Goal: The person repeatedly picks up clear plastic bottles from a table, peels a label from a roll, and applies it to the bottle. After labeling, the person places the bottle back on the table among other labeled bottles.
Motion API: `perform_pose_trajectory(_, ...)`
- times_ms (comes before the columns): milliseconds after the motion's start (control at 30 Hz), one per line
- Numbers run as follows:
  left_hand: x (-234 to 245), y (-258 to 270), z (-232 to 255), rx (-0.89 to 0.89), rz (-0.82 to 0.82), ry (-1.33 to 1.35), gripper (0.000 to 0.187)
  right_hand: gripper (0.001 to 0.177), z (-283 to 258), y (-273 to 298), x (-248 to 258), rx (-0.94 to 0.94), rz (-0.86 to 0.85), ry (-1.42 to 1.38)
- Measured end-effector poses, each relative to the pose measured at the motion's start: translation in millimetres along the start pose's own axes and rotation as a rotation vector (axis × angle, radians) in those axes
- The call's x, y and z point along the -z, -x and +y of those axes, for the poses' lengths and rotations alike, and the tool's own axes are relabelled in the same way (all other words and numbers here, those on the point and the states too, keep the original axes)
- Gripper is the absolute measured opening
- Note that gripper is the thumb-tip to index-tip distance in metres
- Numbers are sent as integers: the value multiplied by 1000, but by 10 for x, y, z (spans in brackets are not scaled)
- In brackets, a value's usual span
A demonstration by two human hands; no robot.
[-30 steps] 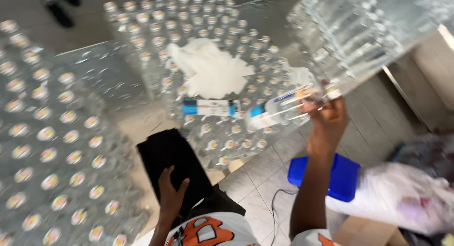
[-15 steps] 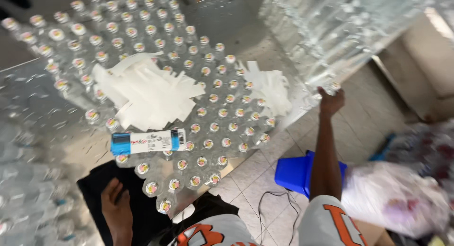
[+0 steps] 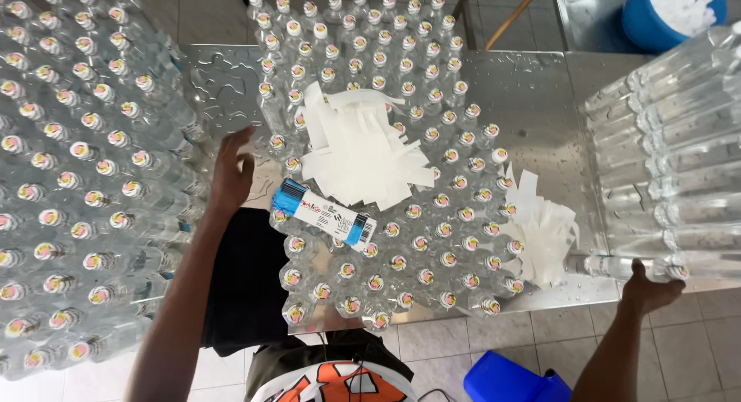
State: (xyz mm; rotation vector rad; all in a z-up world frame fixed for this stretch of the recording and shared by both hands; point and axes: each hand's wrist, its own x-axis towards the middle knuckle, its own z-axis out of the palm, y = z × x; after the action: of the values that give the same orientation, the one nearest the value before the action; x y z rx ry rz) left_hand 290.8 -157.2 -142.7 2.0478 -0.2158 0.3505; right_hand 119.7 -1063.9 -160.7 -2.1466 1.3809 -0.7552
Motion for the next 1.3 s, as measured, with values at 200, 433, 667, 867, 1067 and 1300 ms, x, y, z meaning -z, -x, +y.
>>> perform_pose_trajectory(200, -251, -1036, -942, 74, -121, -41, 95, 88, -356, 299, 274, -147, -184, -102)
perform_pose_trajectory(433, -458, -1184, -1047, 100, -124, -134, 79, 76, -576, 950, 794, 290, -13, -145)
perform_pose_trajectory(667, -93, -668, -814, 68, 275, 58, 81, 40, -1986, 3429, 992, 835, -194, -425)
perform_pose_trajectory(867, 551, 337, -12, 30, 538, 288, 95, 33, -2844, 5266, 276, 1234, -422, -352)
perform_pose_trajectory(1067, 764, 1330, 325, 269, 504, 329, 78, 30, -3051, 5729, -375, 1470, -420, 4)
perform_pose_trajectory(1300, 740, 1988, 136, 888, -38, 281, 97, 22, -2990, 5750, -554, 1578, -321, 140)
